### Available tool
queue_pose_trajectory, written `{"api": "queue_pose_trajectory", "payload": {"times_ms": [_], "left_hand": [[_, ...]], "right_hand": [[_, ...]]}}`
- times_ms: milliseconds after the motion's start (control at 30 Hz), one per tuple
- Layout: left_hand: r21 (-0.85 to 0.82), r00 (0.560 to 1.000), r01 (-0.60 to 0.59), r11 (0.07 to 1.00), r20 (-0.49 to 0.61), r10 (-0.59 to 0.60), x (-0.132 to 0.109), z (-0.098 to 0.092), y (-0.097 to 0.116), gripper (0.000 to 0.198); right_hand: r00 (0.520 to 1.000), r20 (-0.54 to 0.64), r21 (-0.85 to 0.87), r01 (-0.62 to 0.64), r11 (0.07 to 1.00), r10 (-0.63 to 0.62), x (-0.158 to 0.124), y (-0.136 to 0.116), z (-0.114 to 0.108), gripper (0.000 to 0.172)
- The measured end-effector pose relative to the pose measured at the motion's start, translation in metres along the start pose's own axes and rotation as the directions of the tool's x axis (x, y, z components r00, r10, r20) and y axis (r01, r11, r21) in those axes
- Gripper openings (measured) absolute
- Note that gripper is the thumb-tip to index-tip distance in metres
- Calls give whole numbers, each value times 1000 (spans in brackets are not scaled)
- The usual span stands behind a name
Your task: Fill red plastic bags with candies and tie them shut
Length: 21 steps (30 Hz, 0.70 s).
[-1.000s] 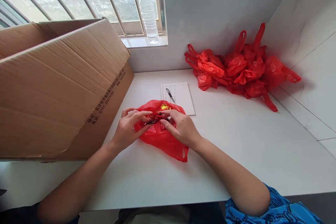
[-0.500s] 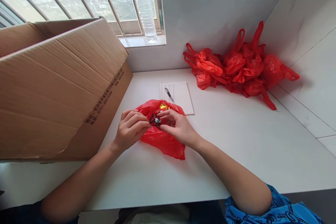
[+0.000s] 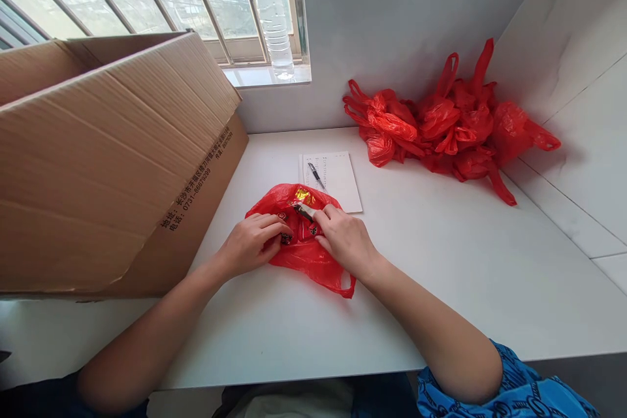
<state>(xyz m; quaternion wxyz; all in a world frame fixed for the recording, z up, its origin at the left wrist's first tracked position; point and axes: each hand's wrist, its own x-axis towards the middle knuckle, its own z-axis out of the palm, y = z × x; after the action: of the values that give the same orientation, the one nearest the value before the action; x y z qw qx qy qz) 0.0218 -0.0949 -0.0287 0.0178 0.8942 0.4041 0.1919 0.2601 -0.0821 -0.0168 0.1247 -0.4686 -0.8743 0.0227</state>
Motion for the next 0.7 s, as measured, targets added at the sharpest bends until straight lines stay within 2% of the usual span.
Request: {"api": "queue_pose_trajectory", "payload": {"times_ms": [67, 233, 333, 467, 533, 600, 700], "left_hand": [[9, 1000, 16, 1000, -6, -16, -1, 1, 0, 30], [-26, 997, 71, 997, -42, -72, -1, 4, 2, 27], [-81, 990, 126, 989, -52, -130, -1, 4, 2, 27], [-249, 980, 95, 964, -149, -135, 0, -4, 9, 32], [-423, 972, 87, 902, -164, -170, 0, -8, 16, 42], [-601, 962, 130, 789, -117, -248, 1, -8, 22, 47], [-761, 934, 234, 606, 4, -356, 1, -3, 26, 32]], "right_hand": [[1000, -6, -22, -19, 1000, 18, 0, -1, 2, 33], [998, 12, -10, 69, 998, -69, -1, 2, -7, 30], [993, -10, 161, 118, 980, -118, -6, 6, -21, 29], [995, -74, 485, 89, 870, -60, -9, 5, -34, 28], [997, -77, 610, 64, 790, -22, -9, 2, -34, 28], [998, -53, 672, 59, 738, -31, -8, -2, -32, 28], [995, -7, 627, 84, 775, -102, -6, -7, -26, 23]]}}
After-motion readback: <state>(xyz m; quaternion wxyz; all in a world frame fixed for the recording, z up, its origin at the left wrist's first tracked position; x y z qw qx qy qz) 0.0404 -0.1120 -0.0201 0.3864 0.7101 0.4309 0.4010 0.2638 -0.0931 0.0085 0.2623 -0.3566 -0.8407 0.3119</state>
